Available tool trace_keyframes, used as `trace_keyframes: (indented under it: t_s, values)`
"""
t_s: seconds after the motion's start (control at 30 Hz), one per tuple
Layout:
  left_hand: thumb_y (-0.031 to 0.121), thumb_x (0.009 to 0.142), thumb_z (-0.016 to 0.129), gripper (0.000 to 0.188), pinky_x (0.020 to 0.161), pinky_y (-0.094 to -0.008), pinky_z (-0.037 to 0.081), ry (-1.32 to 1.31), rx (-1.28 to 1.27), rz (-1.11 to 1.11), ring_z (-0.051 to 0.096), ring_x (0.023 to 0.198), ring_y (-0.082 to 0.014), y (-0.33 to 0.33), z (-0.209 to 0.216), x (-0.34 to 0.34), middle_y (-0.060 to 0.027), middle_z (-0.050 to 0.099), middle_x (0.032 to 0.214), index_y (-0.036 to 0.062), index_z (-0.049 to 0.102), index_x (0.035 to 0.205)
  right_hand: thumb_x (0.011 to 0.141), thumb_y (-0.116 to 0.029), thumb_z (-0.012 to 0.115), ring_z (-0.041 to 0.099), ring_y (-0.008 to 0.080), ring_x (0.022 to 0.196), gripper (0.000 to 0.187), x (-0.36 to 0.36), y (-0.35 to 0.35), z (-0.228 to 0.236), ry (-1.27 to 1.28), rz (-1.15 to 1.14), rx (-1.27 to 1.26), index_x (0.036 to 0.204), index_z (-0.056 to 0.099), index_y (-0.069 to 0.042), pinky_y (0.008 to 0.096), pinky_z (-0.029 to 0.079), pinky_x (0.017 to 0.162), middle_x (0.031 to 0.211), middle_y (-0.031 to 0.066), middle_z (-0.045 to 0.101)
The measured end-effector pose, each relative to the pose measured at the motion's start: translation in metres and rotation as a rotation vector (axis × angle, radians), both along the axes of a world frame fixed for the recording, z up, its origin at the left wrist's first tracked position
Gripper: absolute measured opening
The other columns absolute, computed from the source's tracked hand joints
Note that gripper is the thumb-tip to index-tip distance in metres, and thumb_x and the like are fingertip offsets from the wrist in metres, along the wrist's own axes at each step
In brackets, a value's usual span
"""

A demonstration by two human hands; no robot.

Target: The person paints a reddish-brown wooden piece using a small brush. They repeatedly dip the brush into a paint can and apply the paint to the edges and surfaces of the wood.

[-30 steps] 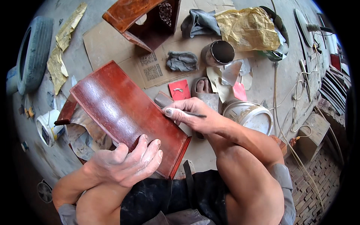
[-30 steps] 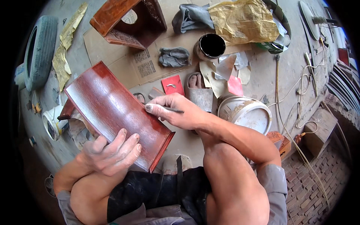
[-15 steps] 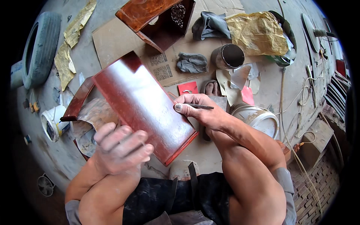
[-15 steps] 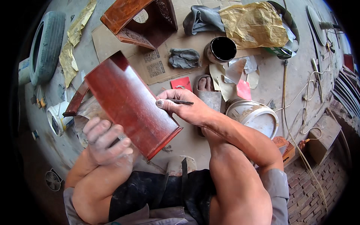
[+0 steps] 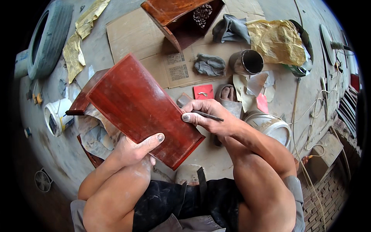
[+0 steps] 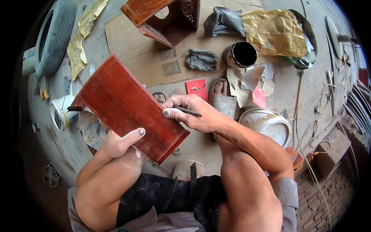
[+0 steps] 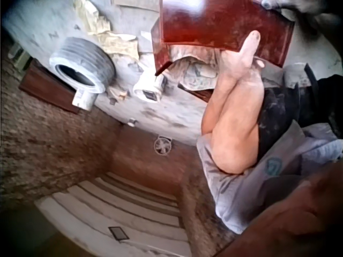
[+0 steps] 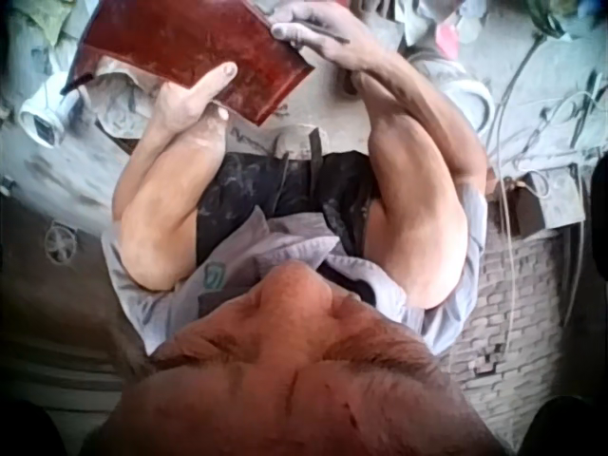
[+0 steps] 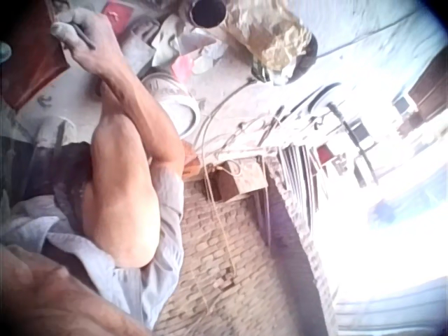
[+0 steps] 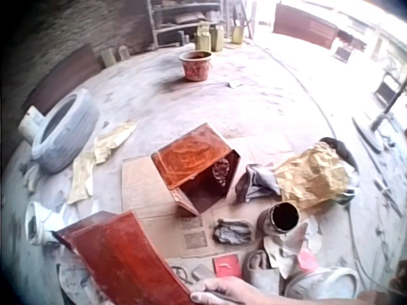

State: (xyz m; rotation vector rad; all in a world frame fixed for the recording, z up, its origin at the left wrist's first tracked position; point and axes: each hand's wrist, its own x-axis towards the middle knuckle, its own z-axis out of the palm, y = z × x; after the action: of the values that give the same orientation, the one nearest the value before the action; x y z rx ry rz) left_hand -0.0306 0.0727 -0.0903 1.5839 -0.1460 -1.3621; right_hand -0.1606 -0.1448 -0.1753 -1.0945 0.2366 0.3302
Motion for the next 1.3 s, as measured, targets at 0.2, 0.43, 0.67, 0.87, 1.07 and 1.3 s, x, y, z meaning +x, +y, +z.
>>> trace_keyframes:
  t_s: [0.2,0.43,0.67,0.87,1.07,1.3]
  values:
    - [-0.006,0.092,0.042,0.054,0.108,-0.0405,0.043,-0.292,0.008,-0.239,0.054,0.129,-0.0274,0.008,0.008,0.012,-0.0169,0.052,0.141,-0.0001,0.038,0.145,0.109,-0.032,0.032,0.058,0.0154,0.081,0.048,-0.021,-0.022,0.009,0.004,-0.123,-0.333,0.145,0.048,-0.005,0.0291,0.049,0.081,0.100,0.0082,0.068]
    - [0.004,0.092,0.061,0.027,0.086,-0.0373,0.051,-0.376,0.087,0.041,0.064,0.098,-0.0240,0.018,0.007,0.004,-0.0119,0.067,0.111,0.0021,0.063,0.118,0.108,-0.046,0.019,0.060,0.0182,0.083,0.065,-0.058,-0.033,0.045,0.069,-0.244,-0.320,0.136,0.054,0.002,0.0315,0.050,0.082,0.102,0.0100,0.067]
    - [0.007,0.092,0.066,0.020,0.080,-0.0358,0.052,-0.519,0.076,0.045,0.065,0.089,-0.0230,0.021,0.014,0.004,-0.0105,0.070,0.101,0.0025,0.068,0.111,0.096,-0.006,0.043,0.069,0.0203,0.083,0.035,-0.053,-0.031,0.049,-0.058,-0.108,-0.528,0.123,0.064,0.002,0.0326,0.056,0.079,0.096,0.0151,0.073]
    - [0.008,0.092,0.066,0.019,0.079,-0.0354,0.052,-0.533,0.079,0.012,0.065,0.088,-0.0226,0.021,0.011,0.002,-0.0104,0.070,0.100,0.0026,0.068,0.110,0.090,0.004,0.053,0.069,0.0213,0.077,0.029,-0.041,-0.030,0.053,-0.319,-0.118,-0.751,0.116,0.064,0.001,0.0327,0.056,0.073,0.096,0.0131,0.074]
    - [0.008,0.092,0.066,0.018,0.078,-0.0350,0.051,-0.535,0.073,-0.017,0.064,0.087,-0.0222,0.020,0.011,0.002,-0.0102,0.070,0.099,0.0028,0.068,0.109,0.081,0.009,0.062,0.066,0.0261,0.076,0.033,-0.031,-0.030,0.056,-0.460,-0.054,-0.873,0.113,0.065,0.001,0.0337,0.054,0.068,0.096,0.0137,0.071]
    - [0.008,0.092,0.066,0.017,0.077,-0.0345,0.051,-0.524,0.075,-0.057,0.064,0.085,-0.0217,0.017,0.010,0.000,-0.0100,0.069,0.097,0.0029,0.068,0.108,0.080,0.011,0.063,0.065,0.0269,0.074,0.035,-0.027,-0.027,0.055,-0.483,-0.052,-0.875,0.114,0.065,0.001,0.0346,0.053,0.066,0.092,0.0135,0.069]
